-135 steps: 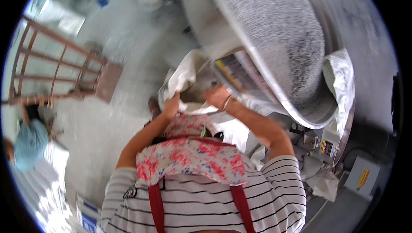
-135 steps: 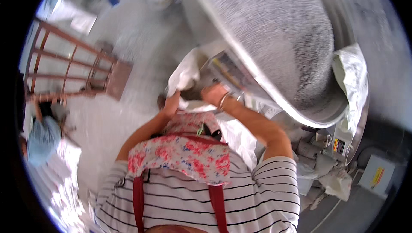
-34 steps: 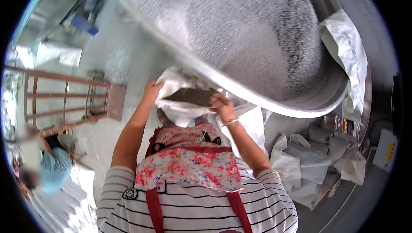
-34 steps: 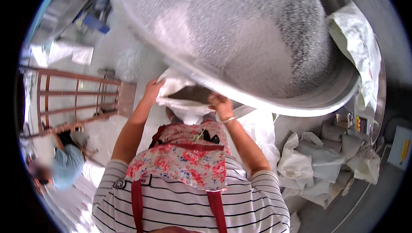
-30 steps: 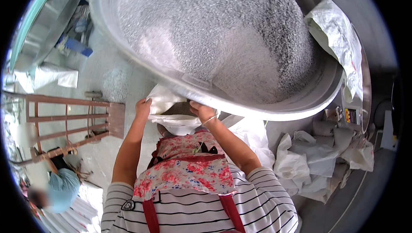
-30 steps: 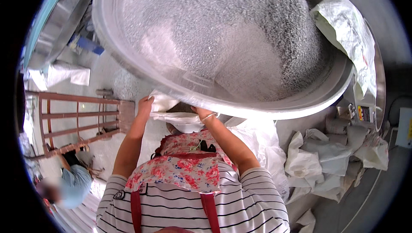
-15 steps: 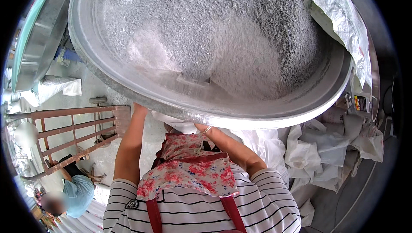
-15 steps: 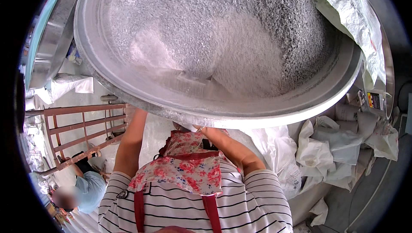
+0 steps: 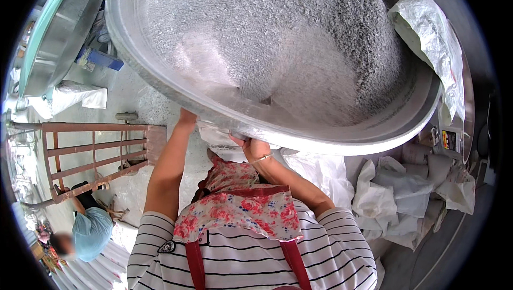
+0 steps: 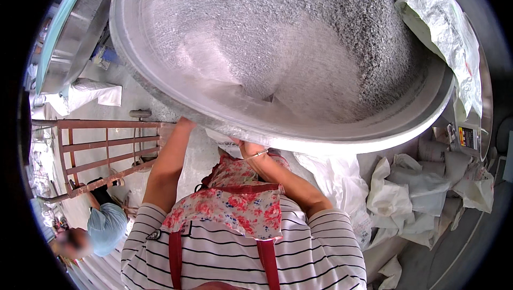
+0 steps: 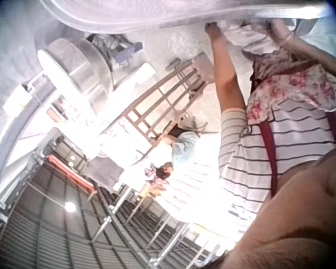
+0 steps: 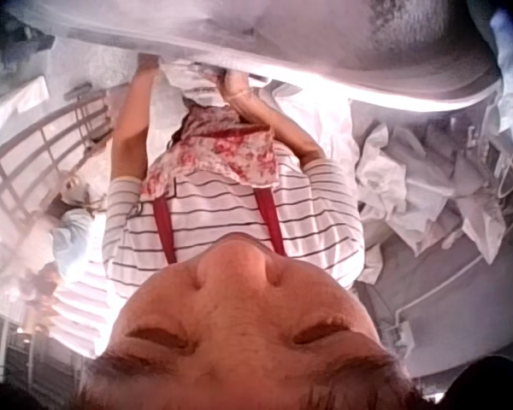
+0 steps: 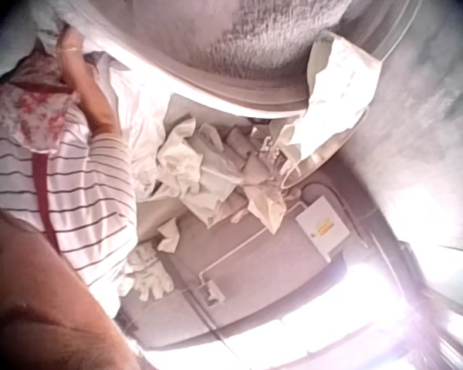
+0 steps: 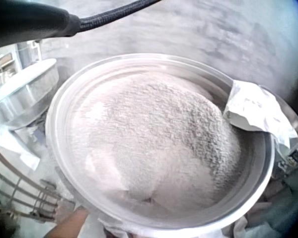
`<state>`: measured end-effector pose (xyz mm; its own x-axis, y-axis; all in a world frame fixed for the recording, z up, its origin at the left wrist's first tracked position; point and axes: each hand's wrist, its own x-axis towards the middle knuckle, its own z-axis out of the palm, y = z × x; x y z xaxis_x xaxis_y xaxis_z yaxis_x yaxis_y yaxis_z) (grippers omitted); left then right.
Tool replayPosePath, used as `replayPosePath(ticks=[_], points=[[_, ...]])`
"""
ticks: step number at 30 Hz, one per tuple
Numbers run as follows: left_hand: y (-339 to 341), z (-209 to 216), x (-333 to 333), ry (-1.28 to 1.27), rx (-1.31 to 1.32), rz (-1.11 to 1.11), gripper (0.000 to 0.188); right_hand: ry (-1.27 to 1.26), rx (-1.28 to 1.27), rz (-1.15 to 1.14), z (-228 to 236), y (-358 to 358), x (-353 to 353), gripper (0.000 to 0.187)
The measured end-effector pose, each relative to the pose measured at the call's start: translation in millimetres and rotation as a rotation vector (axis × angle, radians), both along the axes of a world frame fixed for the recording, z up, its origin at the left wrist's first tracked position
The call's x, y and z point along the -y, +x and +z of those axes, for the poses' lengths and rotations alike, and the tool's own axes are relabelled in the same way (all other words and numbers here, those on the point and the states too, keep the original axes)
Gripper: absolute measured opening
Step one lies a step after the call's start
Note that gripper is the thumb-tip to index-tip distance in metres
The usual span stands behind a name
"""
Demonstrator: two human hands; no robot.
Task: The person fills white woven sacks with grey granular material from a large rotating metal drum. They position the sack under the drum's outlet, allow the material to flow in, and then lift and move the filled sack to the side. The process is repeated for multiple sacks.
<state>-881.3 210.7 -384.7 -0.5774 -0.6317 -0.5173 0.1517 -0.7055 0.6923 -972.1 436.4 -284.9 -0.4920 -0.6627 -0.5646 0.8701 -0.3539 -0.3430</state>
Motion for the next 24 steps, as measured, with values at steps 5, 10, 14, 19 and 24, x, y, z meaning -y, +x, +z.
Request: replayPosePath(ticks=[5,10,14,19,24], points=[[-7.7,37.6,-12.7,-0.217,0.368,-0.222,0.030,0.018,-0.039,0.063,77.0,-9.0,-9.4,0.026],[4.8,35.9,-7.7,-0.222,0.379,-0.262,0.030,0.052,-0.043,0.092,91.9,2.5,-54.5,0.032],[3.8,-3.7,1.9,-0.225,0.328,-0.308,0.030,0.268,-0.143,0.098,166.1,11.3,-108.1,0.031],[5.5,-43.9,14.7,-0.364,0.360,-0.291,0.024,0.544,-0.275,-0.220,230.2,12.5,-231.4,0.025],[-4.9,-15.6,-4.8,-0.368,0.412,-0.268,0.034,0.775,-0.641,-0.559,328.0,19.6,-279.2,0.021]])
